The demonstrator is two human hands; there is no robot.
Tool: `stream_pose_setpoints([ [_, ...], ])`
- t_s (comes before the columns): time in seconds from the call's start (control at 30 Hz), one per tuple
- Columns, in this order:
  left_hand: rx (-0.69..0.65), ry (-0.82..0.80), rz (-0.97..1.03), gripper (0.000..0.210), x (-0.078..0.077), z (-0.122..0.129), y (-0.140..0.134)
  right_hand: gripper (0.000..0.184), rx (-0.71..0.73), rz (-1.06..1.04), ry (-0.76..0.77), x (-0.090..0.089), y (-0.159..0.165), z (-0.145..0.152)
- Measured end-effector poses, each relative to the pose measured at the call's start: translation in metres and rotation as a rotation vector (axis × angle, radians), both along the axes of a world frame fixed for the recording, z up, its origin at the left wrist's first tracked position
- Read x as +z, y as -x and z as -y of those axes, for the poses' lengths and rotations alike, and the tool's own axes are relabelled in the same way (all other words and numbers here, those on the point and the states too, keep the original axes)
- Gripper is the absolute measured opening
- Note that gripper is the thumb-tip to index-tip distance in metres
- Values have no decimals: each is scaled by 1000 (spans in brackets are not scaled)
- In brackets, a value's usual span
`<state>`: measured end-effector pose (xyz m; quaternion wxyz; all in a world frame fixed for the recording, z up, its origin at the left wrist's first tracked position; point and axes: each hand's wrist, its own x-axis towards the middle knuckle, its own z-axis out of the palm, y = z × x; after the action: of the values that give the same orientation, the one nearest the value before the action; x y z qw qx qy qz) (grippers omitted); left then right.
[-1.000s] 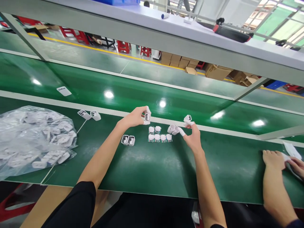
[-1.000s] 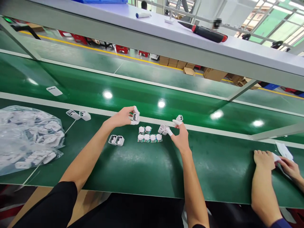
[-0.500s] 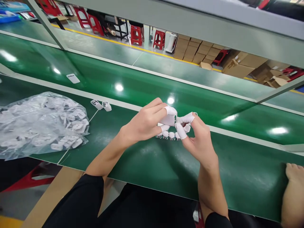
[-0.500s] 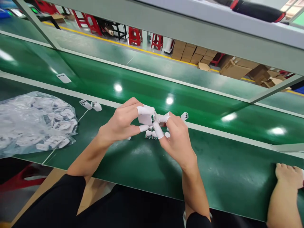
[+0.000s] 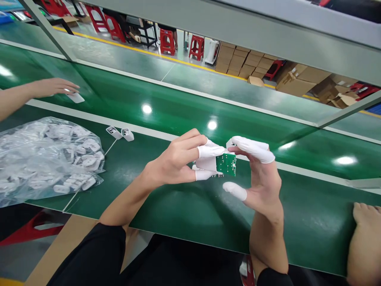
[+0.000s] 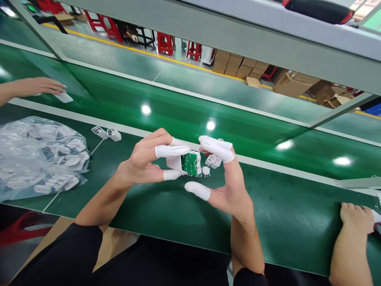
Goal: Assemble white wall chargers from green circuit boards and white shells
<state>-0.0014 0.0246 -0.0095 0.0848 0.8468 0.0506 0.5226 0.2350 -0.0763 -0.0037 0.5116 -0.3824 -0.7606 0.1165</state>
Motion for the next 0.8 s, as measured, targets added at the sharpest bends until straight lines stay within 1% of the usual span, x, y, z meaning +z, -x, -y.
stream_pose_setpoints([
  [0.03, -29, 28, 15, 50, 0, 1, 0, 73, 14, -1, -22, -2, 1, 0],
  [0.13, -98, 141, 33, 56, -3, 1, 0, 68, 2, -42, -131, -3, 0, 3],
  [0.27, -121, 240, 45, 58, -7, -2, 3, 74, -39, -140, -255, 0, -3, 10],
  [0.33, -129, 260, 43, 60, -6, -2, 4, 74, -64, -140, -250, 0, -2, 13],
  [0.47, -151, 219, 28, 60, -5, -1, 6, 70, -80, -95, -173, -1, 5, 16],
  [0.63, -146, 205, 11, 61, -3, -1, 6, 81, -89, -79, -193, -1, 10, 17],
  [0.7, -155, 209, 11, 62, -2, -1, 7, 81, -81, -72, -189, 1, 11, 18],
  [0.8, -162, 217, 8, 60, 0, -1, 6, 78, -63, -73, -135, 1, 11, 19],
])
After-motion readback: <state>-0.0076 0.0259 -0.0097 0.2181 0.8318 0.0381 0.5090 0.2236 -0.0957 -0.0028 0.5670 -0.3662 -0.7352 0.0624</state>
